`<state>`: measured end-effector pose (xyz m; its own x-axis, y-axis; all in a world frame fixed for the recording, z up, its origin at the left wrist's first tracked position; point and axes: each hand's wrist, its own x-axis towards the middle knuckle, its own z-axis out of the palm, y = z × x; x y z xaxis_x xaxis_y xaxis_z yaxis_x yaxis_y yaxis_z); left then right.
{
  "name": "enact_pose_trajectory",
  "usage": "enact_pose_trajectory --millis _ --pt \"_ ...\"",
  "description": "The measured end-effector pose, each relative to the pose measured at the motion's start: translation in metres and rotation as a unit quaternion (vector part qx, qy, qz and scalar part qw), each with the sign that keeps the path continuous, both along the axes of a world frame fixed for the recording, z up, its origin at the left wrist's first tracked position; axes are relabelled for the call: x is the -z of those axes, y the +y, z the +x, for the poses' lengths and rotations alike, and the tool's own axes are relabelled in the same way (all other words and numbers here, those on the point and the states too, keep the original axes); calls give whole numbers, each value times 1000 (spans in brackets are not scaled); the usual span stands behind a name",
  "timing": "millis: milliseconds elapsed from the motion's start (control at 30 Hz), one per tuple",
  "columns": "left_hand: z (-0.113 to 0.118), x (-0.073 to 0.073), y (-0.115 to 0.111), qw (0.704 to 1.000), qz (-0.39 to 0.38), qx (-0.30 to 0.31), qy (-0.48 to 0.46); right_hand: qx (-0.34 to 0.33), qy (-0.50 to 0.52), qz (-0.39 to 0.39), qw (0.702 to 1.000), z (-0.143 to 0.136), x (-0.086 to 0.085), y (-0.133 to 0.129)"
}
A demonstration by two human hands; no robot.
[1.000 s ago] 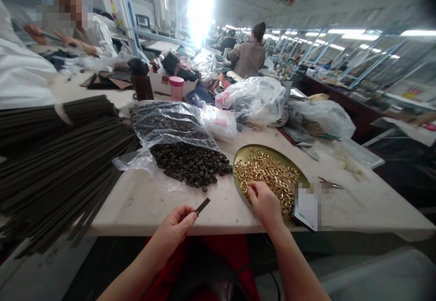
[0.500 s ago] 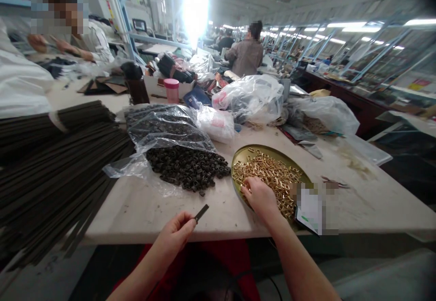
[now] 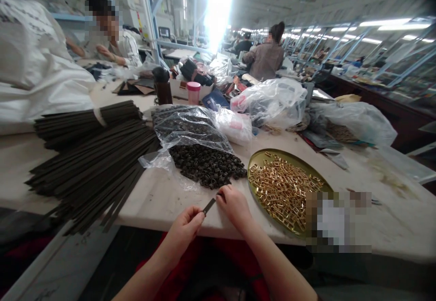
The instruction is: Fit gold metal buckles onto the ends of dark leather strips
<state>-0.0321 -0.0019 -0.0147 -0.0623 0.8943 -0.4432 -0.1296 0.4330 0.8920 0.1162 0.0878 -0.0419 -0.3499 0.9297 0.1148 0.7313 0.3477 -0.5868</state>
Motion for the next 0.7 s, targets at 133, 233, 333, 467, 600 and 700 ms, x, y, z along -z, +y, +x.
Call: enact_pose_trajectory --millis 133,233,333,467,600,700 --pt "2 -2 1 1000 9 13 25 7 54 -50 997 8 -3 -11" --pt "5 -5 3 997 47 31 48 26 193 -150 969 9 -10 -20" --pt "6 -8 3 989 106 51 92 76 348 -224 907 7 -18 -28" --pt "4 -10 -1 976 137 69 156 123 403 -223 879 4 -23 -33" --pt "6 -11 -4 965 135 84 208 105 443 -242 857 1 -24 -37" --pt "7 -11 -2 949 138 88 269 83 440 -262 855 2 -26 -39"
